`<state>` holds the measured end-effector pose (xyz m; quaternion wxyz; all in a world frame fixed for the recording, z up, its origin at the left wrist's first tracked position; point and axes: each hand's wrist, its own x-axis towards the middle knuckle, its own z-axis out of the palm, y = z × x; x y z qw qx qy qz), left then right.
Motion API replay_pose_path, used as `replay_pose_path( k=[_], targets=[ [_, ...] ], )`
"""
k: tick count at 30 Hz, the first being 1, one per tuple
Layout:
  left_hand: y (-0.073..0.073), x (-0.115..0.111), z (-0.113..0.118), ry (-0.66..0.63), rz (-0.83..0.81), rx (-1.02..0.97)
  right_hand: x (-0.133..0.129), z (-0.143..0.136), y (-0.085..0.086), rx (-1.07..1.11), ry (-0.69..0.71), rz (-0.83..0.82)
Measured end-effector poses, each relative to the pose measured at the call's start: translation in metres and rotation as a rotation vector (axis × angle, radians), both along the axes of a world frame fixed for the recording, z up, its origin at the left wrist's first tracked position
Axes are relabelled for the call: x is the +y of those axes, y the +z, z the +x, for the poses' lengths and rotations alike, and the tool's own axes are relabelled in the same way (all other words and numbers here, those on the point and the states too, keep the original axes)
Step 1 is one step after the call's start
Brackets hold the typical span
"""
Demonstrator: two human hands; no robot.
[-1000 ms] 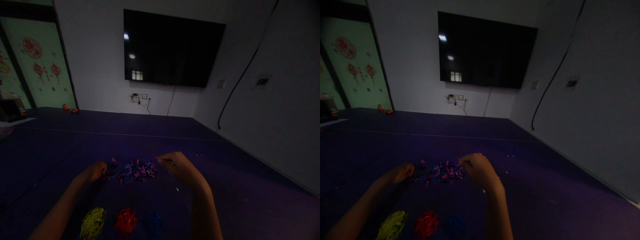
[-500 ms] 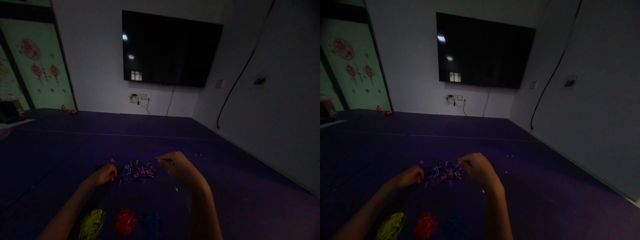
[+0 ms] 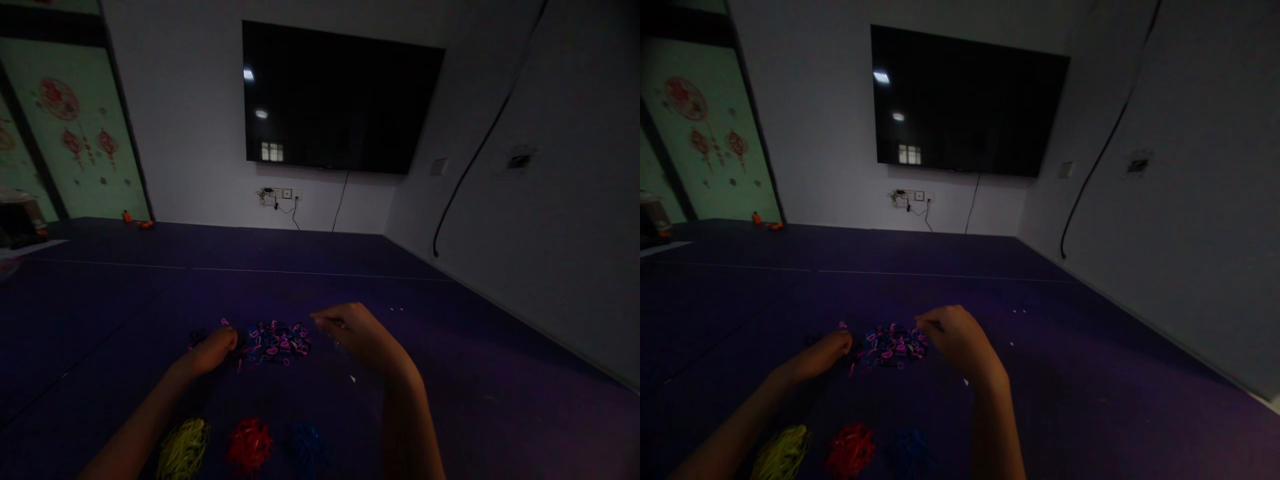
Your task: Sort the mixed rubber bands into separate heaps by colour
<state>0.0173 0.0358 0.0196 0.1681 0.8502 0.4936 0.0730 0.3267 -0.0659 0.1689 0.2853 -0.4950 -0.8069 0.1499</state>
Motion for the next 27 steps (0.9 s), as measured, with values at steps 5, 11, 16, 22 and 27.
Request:
replay_pose_path(
  k=[5, 11, 16, 22, 27],
  targets=[
    [0.004, -0.003, 0.008, 0.061, 0.027, -0.039, 0.000, 0.001, 0.001, 0.005, 0.020, -0.004],
    [0.004, -0.004, 0.005, 0.083, 0.022, -0.051, -0.001, 0.001, 0.000, 0.025, 0.019, -0.007],
    [0.004, -0.004, 0.004, 0.099, 0.036, -0.055, -0.003, 0.001, 0.002, 0.011, 0.022, -0.004],
    [0.009, -0.007, 0.005, 0.129, 0.039, -0.018, -0.002, 0.001, 0.000, 0.016, 0.010, -0.009],
    [0.012, -0.007, 0.003, 0.090, 0.048, 0.025, -0.002, 0.001, 0.000, 0.041, 0.012, -0.026]
  ],
)
